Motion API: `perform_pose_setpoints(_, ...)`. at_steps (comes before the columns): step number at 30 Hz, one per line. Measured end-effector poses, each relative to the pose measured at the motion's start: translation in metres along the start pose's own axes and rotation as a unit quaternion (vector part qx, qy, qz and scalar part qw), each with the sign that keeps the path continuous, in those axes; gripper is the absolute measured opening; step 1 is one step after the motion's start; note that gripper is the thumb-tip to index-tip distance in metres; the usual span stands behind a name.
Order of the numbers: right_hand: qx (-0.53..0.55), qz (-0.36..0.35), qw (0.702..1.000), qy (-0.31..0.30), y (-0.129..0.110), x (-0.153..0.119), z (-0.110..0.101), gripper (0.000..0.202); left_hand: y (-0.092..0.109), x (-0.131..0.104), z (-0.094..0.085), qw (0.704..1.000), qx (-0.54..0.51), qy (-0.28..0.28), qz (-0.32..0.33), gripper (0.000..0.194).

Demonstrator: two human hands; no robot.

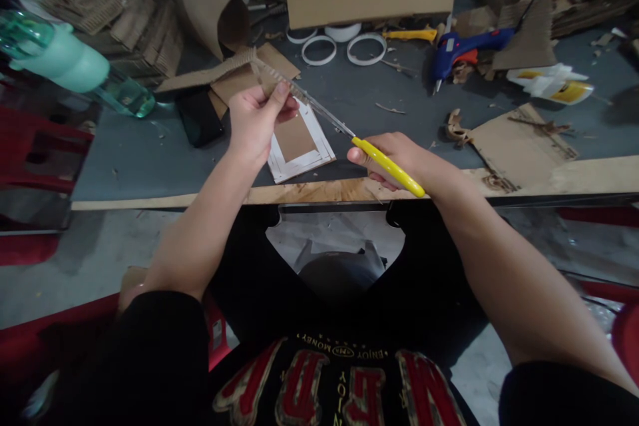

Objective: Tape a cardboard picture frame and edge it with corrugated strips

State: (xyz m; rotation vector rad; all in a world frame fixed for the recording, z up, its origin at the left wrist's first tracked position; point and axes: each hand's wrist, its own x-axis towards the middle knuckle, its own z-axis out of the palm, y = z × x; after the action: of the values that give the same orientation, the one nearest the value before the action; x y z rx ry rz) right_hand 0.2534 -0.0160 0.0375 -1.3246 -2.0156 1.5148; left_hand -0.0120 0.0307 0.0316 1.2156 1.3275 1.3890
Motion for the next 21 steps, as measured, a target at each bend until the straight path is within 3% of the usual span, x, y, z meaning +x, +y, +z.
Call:
perform_pose_setpoints(10,-0.089,-0.008,0.996,0.002,-0.02,-0.006,-0.002,0.082,-0.007,0.002,0.002,1.0,0.002,-0.003,-0.015,0.04)
perform_pose_setpoints(21,-0.064,0.08,0.995,-0.008,-0.014,0.002,0.01,0.075,-0.021,0.011,0.008,0.998,-0.04,-0.003,-0.05,0.025)
